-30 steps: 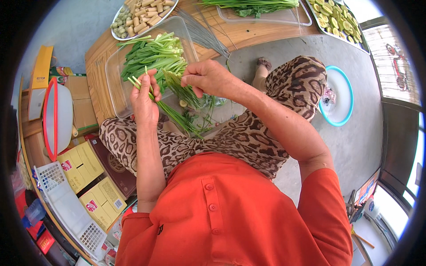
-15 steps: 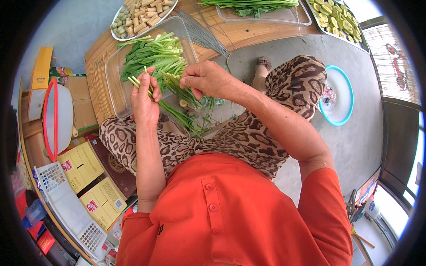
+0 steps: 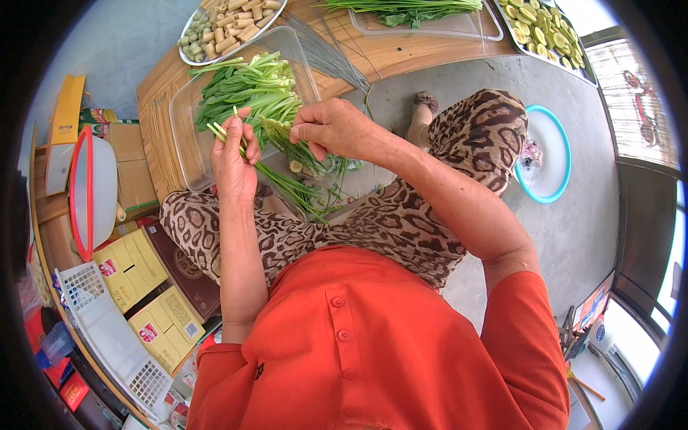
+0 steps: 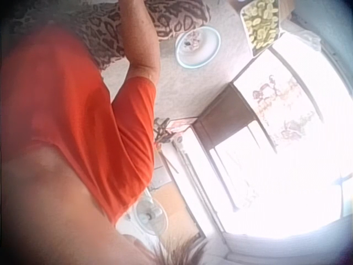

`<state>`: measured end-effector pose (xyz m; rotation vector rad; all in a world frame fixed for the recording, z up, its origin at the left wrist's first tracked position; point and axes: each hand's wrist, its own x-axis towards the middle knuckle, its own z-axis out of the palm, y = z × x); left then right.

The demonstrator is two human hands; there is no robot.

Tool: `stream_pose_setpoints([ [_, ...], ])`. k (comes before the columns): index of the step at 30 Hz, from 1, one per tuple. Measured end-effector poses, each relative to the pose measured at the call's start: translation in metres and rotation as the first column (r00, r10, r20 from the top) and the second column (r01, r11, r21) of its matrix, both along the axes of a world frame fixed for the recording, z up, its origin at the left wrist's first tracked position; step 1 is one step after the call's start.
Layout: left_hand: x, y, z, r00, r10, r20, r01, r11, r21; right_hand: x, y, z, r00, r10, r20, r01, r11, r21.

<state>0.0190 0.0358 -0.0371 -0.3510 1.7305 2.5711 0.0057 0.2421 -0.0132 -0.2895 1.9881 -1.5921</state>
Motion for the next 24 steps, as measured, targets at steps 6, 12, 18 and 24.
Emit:
stream_pose_setpoints([
  [6,-0.0001,-0.0002,-0.0008,1.000,0.010,-0.005,-0.010,1.000,-0.017,0.0000,-0.0004,-0.0006,1.000,-0.002,0.001,0.002,1.000,-0.002],
  [12,-0.0007,-0.0005,-0.0026,1.000,0.020,-0.019,-0.021,0.999,-0.037,-0.0001,-0.0004,-0.0012,1.000,-0.002,-0.009,0.002,1.000,0.004],
  [18,-0.0014,-0.0012,-0.0015,0.999,0.040,-0.024,-0.042,0.997,-0.068,-0.0001,-0.0006,-0.0008,1.000,-0.001,-0.008,0.001,1.000,0.009],
  [24,-0.0017,-0.0027,-0.0005,0.999,0.037,-0.028,-0.039,0.996,-0.076,0.0000,-0.0004,-0.0022,1.000,0.000,-0.020,0.000,1.000,0.019],
])
